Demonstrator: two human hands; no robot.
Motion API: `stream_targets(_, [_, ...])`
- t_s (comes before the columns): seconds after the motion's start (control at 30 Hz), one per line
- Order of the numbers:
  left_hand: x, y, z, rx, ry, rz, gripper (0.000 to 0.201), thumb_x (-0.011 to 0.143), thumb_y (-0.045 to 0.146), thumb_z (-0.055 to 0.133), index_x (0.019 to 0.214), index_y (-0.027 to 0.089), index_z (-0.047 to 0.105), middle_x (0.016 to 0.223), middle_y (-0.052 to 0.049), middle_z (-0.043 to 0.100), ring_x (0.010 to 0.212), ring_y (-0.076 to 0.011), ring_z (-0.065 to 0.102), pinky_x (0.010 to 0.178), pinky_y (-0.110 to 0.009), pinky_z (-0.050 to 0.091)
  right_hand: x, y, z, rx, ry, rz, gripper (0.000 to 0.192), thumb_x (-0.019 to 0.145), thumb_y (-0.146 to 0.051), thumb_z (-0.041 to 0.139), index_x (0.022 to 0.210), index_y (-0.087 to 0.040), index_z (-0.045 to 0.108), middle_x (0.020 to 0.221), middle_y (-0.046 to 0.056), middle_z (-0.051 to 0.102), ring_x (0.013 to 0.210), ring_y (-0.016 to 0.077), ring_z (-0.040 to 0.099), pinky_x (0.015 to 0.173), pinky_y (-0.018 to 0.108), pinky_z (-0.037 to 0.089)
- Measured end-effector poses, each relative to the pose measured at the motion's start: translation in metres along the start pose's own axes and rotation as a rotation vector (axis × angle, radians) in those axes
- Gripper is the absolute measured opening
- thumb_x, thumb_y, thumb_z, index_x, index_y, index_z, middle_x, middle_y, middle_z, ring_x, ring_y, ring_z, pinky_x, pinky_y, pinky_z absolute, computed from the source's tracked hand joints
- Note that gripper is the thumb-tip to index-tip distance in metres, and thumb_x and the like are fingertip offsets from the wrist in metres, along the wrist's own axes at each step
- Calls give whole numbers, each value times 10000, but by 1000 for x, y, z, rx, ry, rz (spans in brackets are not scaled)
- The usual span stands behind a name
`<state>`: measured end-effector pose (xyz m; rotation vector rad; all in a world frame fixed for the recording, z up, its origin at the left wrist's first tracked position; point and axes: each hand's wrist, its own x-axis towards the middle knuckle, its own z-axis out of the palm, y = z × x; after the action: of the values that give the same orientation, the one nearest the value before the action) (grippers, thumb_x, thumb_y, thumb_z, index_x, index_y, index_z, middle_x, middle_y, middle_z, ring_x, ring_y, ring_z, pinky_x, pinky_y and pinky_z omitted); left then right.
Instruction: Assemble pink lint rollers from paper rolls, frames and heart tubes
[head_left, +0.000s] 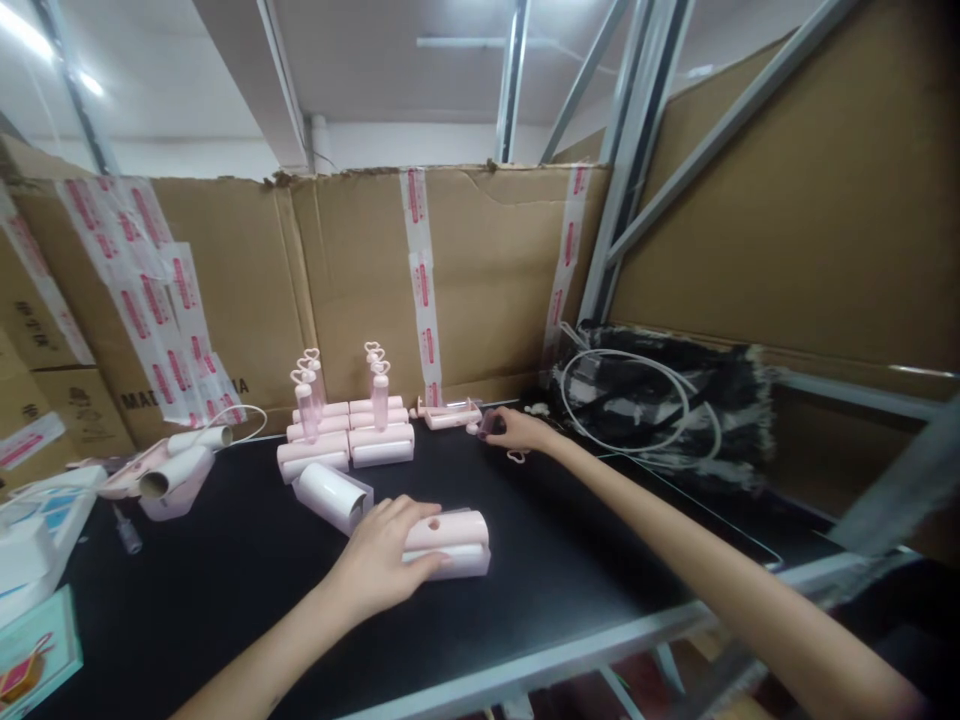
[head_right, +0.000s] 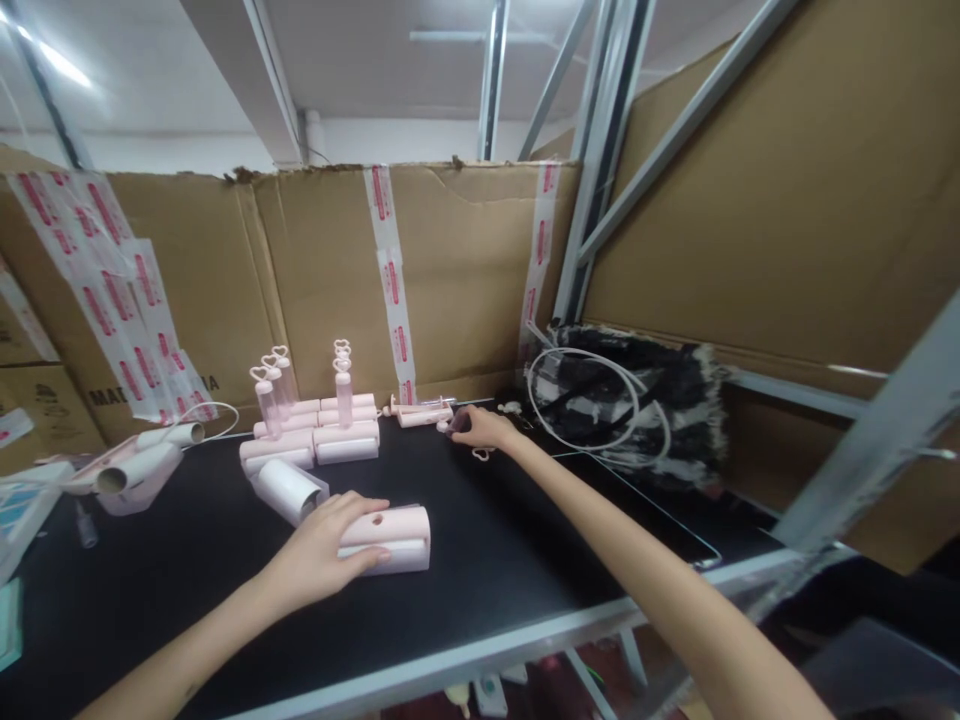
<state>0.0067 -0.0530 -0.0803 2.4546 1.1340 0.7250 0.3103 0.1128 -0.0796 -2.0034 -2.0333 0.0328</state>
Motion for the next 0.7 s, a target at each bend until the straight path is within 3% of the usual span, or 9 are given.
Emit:
stream_targets(0.1, [-5, 6, 6, -12, 87, -53, 510, 725, 384, 637, 1205, 271, 506, 1093, -15, 653, 1023, -247, 590, 912, -393, 433, -10, -9, 1, -16, 30, -8, 390, 772, -432, 637, 1030, -144, 584, 977, 82, 639, 872, 212, 610, 762, 358, 478])
stream_targets(0.23, [-5, 5, 9, -8, 108, -59, 518, 703, 398, 648, 1190, 302, 500, 1049, 10, 680, 1000, -246, 613, 875, -393, 459, -22, -12, -14, 29, 125, -35, 211, 906, -333, 497, 1016, -182, 593, 1044, 47, 602, 877, 152, 591, 775, 336, 502])
stream_targets(0.37, [0, 0, 7, -40, 73, -31, 549, 695, 416, 660, 1196, 279, 481, 1088, 5, 665, 1026, -230, 597, 905, -383, 440, -32, -12, -43, 173, 284, -55, 233, 884, -332, 501, 849, -143, 633, 865, 72, 653, 782, 179, 614, 671, 272, 478])
stream_targets(0.43, [2, -3, 5, -71, 56, -51, 569, 690, 403, 669, 1206, 280, 464, 1098, 12, 658, 1038, -221, 589, 927, -375, 420, -41, -19, -54, 266, 363, -78, 305, 898, -315, 409, 822, -118, 630, 829, 111, 669, 769, 198, 618, 644, 261, 454])
stream_targets(0.5, [4, -4, 3, -98, 42, -78, 621, 685, 397, 677, 1242, 290, 423, 1099, 20, 656, 1057, -218, 579, 944, -377, 402, -55, -37, -59, 387, 412, -133, 353, 910, -323, 329, 887, -113, 612, 843, 109, 667, 747, 181, 612, 632, 252, 449])
stream_targets(0.57, [4, -5, 2, -124, 34, -97, 722, 677, 406, 686, 1304, 297, 345, 1091, 23, 657, 1071, -221, 572, 944, -380, 397, -75, -62, -61, 607, 413, -249, 350, 894, -380, 364, 887, -127, 606, 736, 68, 647, 622, 151, 577, 564, 245, 435])
stream_targets(0.63, [5, -5, 1, -140, 36, -113, 820, 660, 428, 698, 1348, 288, 274, 1081, 16, 660, 1072, -228, 572, 935, -384, 403, -98, -89, -60, 800, 323, -400, 310, 853, -399, 451, 827, -139, 618, 650, 27, 611, 536, 128, 527, 512, 237, 408])
stream_targets(0.7, [5, -5, 0, -133, 29, -134, 863, 643, 456, 705, 1359, 277, 259, 1090, -3, 655, 1059, -245, 577, 915, -393, 415, -116, -113, -59, 835, 251, -520, 256, 830, -356, 492, 778, -144, 626, 658, 19, 605, 560, 123, 525, 531, 234, 410])
